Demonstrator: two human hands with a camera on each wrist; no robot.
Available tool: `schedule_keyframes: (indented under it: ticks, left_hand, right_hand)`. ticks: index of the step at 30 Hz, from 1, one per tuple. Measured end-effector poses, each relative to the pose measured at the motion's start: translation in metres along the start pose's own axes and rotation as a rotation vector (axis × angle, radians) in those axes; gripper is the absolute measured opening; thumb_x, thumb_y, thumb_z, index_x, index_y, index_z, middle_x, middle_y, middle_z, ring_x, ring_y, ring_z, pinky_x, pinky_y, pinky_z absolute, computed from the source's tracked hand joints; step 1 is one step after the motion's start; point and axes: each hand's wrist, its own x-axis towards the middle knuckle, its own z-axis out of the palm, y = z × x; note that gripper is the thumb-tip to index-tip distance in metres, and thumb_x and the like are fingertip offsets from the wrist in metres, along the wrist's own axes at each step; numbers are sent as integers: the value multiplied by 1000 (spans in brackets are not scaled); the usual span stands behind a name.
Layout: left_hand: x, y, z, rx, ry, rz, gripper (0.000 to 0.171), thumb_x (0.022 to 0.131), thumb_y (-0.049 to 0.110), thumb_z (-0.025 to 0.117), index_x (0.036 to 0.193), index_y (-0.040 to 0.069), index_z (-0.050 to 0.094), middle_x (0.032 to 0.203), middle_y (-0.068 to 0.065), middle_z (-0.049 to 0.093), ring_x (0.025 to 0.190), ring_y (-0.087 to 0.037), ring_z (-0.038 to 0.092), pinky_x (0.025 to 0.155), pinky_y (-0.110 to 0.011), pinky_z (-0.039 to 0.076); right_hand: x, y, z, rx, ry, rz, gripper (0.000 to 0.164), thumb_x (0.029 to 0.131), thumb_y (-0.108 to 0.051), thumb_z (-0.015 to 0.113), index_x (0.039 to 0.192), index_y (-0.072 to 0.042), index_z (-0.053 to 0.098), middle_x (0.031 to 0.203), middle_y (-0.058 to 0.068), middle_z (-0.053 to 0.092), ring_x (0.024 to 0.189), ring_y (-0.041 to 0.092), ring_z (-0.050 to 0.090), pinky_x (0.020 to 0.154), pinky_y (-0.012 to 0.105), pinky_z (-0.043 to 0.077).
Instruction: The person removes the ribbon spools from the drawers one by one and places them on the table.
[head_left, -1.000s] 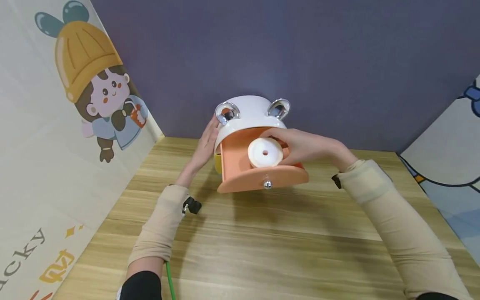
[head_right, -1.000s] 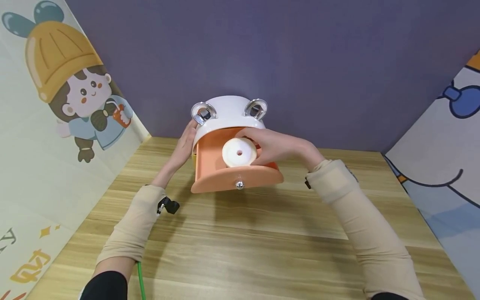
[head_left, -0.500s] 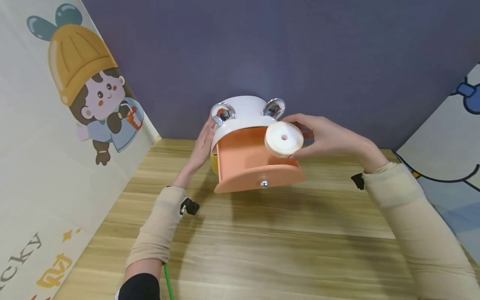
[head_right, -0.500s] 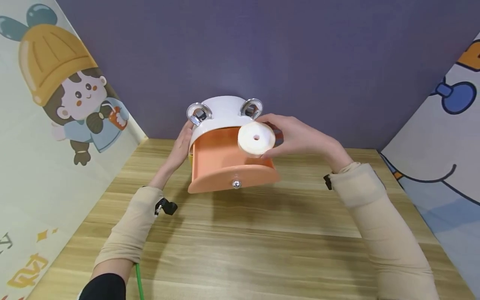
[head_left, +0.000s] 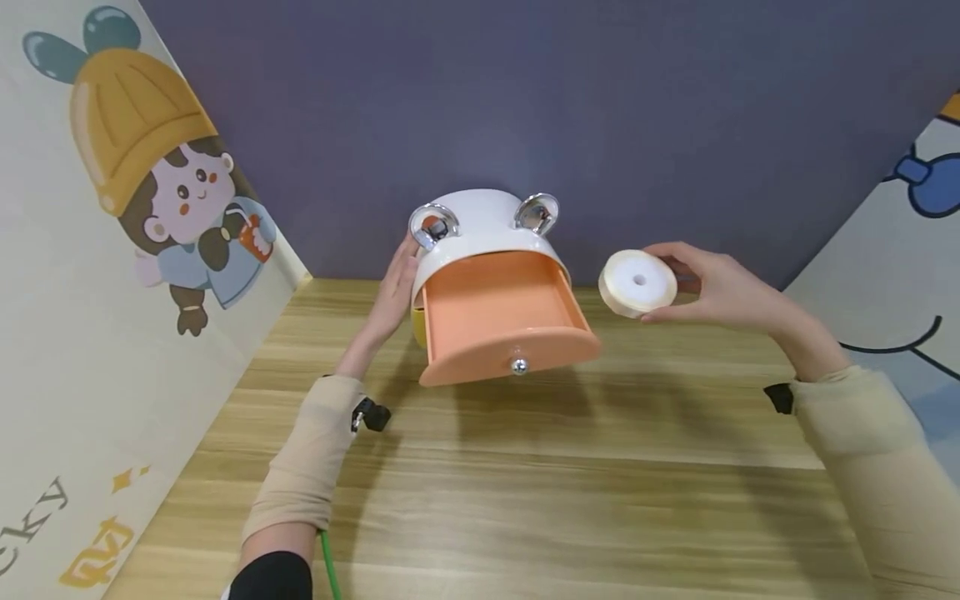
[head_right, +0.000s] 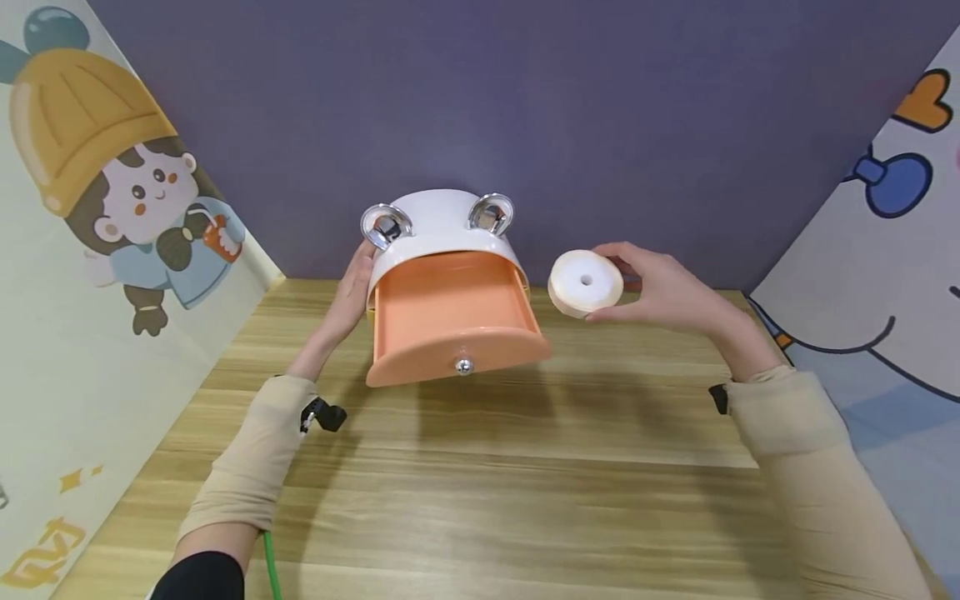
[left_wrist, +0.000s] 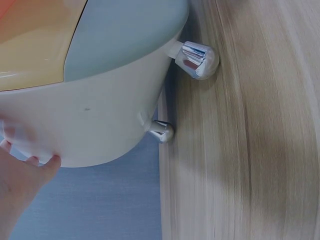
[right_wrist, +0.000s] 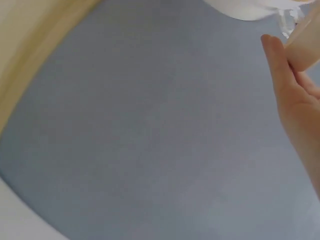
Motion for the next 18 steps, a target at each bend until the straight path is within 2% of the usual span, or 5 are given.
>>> schedule_keyframes:
  ticks: [6, 9, 13, 16, 18]
  left_hand:
    - [0, -1, -1, 13, 2, 2, 50, 108, 16, 24, 158, 10, 24, 168, -13, 10, 157, -31, 8, 127, -55, 7]
    - [0, 0, -1, 16, 1, 3, 50, 108, 18, 24, 158, 9, 24, 168, -13, 11, 157, -31, 8, 127, -54, 7]
    - [0, 1, 0, 14, 2, -11, 51, 107, 16, 24, 158, 9, 25, 168, -13, 10, 157, -31, 8, 127, -54, 6]
    - [0, -1, 0, 11, 4, -20, 51, 108, 18, 24, 158, 10, 25, 168, -13, 10, 157, -30, 7, 127, -54, 5]
    - [3, -10, 1, 8, 7, -24, 50, 108, 19, 24, 158, 12, 25, 169, -10, 9, 157, -29, 6, 127, -54, 5]
  right_hand:
    - [-19, 30, 14, 6, 4, 77, 77, 76, -17, 86, 142, -11, 47, 136, 11, 57, 107, -21, 49, 87, 6, 49]
    - [-25, 45, 25, 1, -12, 87, 77, 78, -20, 85, 143, -8, 45, 137, 14, 55, 113, -12, 52, 95, 22, 54]
    - [-31, 64, 43, 17, -29, 127, 76, 80, -26, 84, 143, -10, 45, 139, 12, 53, 123, 7, 53, 102, 44, 50]
    - [-35, 78, 57, 49, -34, 148, 74, 80, -27, 84, 141, -10, 46, 138, 11, 54, 124, 2, 51, 104, 48, 49]
    - [-38, 86, 65, 76, -43, 144, 73, 80, -26, 84, 140, -7, 47, 137, 13, 55, 124, 2, 50, 105, 52, 47]
